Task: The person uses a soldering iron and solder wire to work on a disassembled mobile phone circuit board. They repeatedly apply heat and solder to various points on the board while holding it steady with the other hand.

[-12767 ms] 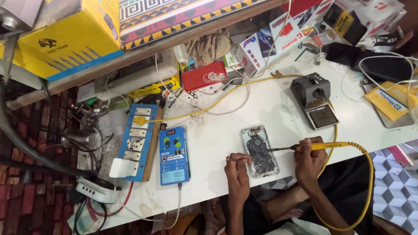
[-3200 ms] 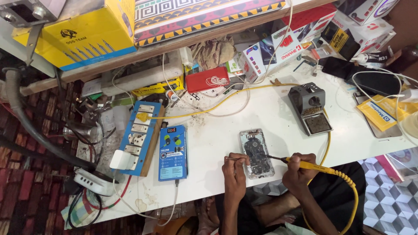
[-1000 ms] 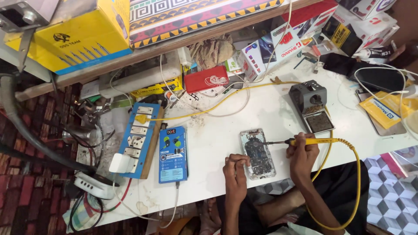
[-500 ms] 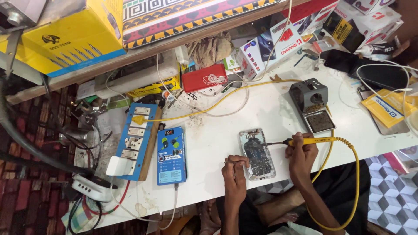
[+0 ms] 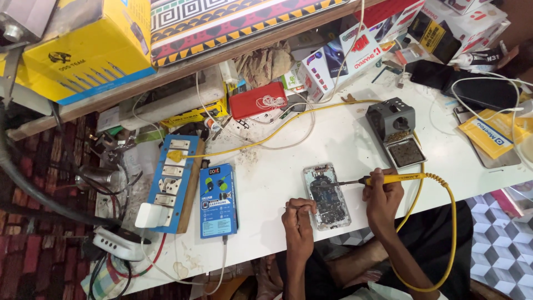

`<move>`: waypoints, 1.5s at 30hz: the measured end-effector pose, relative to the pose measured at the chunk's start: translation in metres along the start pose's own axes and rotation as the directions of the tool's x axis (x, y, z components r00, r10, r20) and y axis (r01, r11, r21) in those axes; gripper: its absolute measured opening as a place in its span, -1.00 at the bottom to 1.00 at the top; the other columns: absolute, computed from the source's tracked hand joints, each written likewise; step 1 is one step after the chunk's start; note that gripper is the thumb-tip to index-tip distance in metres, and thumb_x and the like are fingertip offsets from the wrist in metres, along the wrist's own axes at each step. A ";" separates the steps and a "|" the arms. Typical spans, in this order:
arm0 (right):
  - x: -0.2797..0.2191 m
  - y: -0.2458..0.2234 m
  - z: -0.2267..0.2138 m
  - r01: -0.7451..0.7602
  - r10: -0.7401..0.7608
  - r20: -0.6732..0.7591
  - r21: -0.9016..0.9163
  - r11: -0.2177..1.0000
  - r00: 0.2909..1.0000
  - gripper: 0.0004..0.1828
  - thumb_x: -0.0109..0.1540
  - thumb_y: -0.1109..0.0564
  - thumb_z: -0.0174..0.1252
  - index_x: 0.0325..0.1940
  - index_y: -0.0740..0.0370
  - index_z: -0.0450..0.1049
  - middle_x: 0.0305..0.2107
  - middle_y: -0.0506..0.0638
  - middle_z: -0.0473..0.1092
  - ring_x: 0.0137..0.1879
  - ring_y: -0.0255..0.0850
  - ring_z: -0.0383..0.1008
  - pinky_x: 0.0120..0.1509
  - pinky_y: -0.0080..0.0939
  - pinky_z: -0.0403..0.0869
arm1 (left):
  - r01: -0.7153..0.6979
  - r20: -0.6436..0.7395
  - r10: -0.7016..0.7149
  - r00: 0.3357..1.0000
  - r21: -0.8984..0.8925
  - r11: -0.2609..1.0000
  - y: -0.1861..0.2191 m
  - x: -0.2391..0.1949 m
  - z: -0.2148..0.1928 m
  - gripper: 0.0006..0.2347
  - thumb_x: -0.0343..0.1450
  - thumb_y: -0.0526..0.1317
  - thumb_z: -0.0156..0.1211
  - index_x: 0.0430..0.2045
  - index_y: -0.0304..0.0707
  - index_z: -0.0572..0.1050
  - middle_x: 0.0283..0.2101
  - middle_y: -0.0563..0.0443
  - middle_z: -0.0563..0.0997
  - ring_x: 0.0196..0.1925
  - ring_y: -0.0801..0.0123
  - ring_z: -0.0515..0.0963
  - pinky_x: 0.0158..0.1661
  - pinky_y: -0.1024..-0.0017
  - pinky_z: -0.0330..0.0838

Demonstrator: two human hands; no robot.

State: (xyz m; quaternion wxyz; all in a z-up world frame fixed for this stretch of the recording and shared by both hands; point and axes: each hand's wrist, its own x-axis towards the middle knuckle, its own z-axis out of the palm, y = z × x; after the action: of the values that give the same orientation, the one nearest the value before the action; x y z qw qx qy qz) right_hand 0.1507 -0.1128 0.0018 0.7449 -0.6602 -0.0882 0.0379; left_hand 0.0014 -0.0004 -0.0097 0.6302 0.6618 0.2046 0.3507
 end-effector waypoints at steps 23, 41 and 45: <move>-0.004 0.000 -0.001 0.047 -0.046 -0.020 0.037 0.998 0.999 -0.68 0.49 0.06 -0.05 -0.29 0.28 0.26 -0.62 -0.11 0.17 -0.60 -0.41 0.12 -0.51 -0.33 0.22 | -0.027 0.021 0.027 0.999 -0.004 1.000 0.004 0.001 -0.001 -0.87 0.57 -0.42 -0.17 -0.31 -0.42 0.38 -0.33 -0.09 0.54 -0.24 0.36 0.53 -0.05 0.38 0.46; -0.002 0.001 -0.001 0.019 -0.018 -0.031 0.024 1.000 0.999 -0.69 0.48 0.04 -0.06 -0.26 0.28 0.27 -0.61 -0.09 0.19 -0.58 -0.39 0.15 -0.49 -0.30 0.26 | -0.056 0.022 0.056 0.998 0.003 0.998 0.009 0.002 -0.001 -0.86 0.57 -0.41 -0.17 -0.31 -0.43 0.40 -0.33 -0.10 0.54 -0.24 0.34 0.53 -0.04 0.39 0.46; -0.001 0.002 -0.002 0.019 -0.019 -0.023 0.032 0.999 1.000 -0.70 0.49 0.04 -0.07 -0.25 0.27 0.28 -0.60 -0.09 0.21 -0.56 -0.40 0.18 -0.46 -0.32 0.29 | -0.060 0.020 0.060 0.998 -0.019 0.998 0.007 0.001 0.000 -0.86 0.57 -0.41 -0.16 -0.31 -0.44 0.40 -0.33 -0.10 0.54 -0.26 0.35 0.53 -0.07 0.38 0.46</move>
State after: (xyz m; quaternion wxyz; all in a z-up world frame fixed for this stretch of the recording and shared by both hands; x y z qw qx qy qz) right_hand 0.1505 -0.1145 -0.0005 0.7567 -0.6477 -0.0852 0.0245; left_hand 0.0008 0.0001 -0.0028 0.6275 0.6655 0.1749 0.3644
